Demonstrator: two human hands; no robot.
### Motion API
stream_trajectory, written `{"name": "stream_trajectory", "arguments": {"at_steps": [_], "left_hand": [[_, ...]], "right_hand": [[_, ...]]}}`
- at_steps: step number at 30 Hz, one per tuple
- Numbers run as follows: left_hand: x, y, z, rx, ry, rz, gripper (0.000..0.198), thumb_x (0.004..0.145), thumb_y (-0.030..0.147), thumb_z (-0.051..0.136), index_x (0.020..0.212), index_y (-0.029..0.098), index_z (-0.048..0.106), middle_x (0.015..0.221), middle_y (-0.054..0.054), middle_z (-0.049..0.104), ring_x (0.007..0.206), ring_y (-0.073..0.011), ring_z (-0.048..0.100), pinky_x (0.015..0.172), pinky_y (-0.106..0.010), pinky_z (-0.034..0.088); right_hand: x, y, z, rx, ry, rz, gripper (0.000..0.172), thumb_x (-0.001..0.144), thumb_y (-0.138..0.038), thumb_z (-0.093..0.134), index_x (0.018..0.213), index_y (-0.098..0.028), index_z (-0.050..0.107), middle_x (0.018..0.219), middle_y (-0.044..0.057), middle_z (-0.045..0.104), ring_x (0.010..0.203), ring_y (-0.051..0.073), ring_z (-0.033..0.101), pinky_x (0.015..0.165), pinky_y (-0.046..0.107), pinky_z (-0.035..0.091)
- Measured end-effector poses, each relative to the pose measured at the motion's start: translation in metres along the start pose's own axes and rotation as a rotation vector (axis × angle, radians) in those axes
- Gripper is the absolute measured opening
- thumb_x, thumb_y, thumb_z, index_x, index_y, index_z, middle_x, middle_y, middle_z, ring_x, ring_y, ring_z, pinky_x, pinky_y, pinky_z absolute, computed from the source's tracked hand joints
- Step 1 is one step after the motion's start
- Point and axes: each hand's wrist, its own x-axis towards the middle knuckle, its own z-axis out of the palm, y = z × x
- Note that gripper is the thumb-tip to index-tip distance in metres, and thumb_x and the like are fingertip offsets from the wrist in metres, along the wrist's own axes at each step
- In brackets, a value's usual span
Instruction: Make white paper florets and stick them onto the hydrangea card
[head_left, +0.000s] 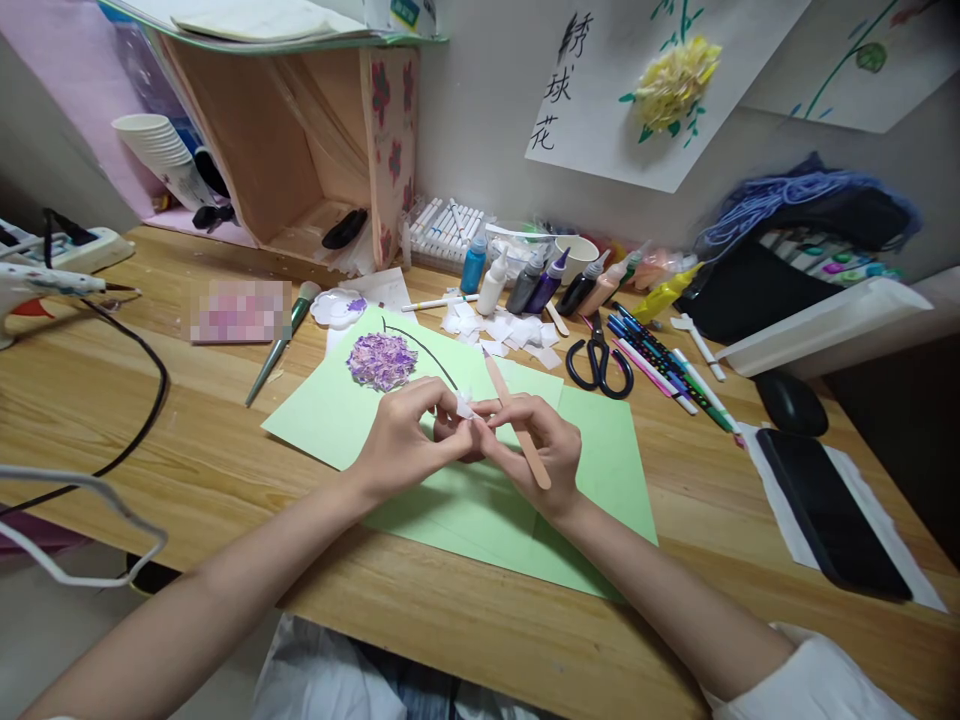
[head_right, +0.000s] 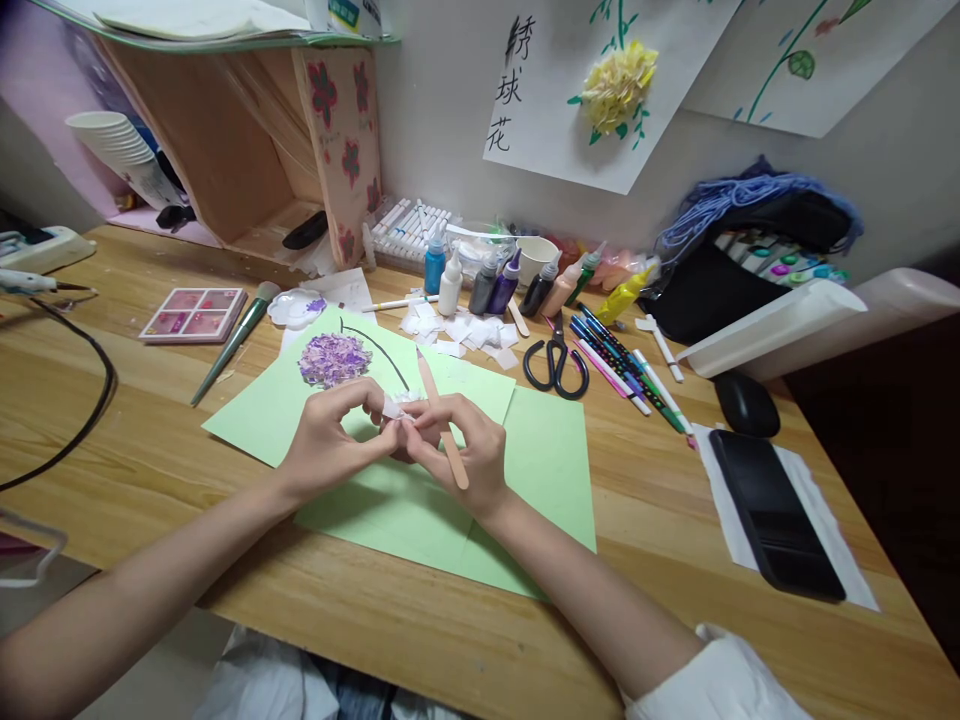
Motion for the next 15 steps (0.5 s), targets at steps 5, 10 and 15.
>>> {"name": "stream_trajectory", "arguments": {"at_steps": [5,10,15], "left_hand": [[0.0003,-0.0014,0.0001,0.021,-0.029,0.005,0.016,0.072,0.019,0.056,0.063,0.019,0.043,0.062,0.001,0.05,0.06,-0.0113,0.048,0.058,-0.023,0.038],[0.0004,-0.0026,-0.0001,0.02,-0.025,0.001,0.017,0.071,0.017,0.055,0.062,0.019,0.041,0.06,0.003,0.048,0.058,-0.0101,0.046,0.056,-0.022,0.036],[0.0008,-0.0022,-0.0003,0.025,-0.02,0.001,0.019,0.071,0.017,0.055,0.062,0.019,0.039,0.059,0.003,0.047,0.058,-0.01,0.045,0.057,-0.022,0.036]], "right_hand": [[-0.0001,0.0016,-0.0006,-0.007,0.011,0.011,0.013,0.072,-0.014,0.066,0.075,-0.022,0.056,0.079,0.003,0.069,0.076,0.019,0.068,0.067,0.032,0.054],[0.0014,0.0021,-0.0013,0.011,0.017,0.009,0.017,0.071,-0.012,0.066,0.075,-0.022,0.053,0.08,0.003,0.068,0.077,0.019,0.068,0.069,0.033,0.054],[0.0033,0.0012,-0.0007,-0.042,0.002,-0.051,0.021,0.069,-0.013,0.068,0.074,-0.022,0.05,0.079,0.002,0.069,0.071,0.017,0.066,0.068,0.033,0.052]]}}
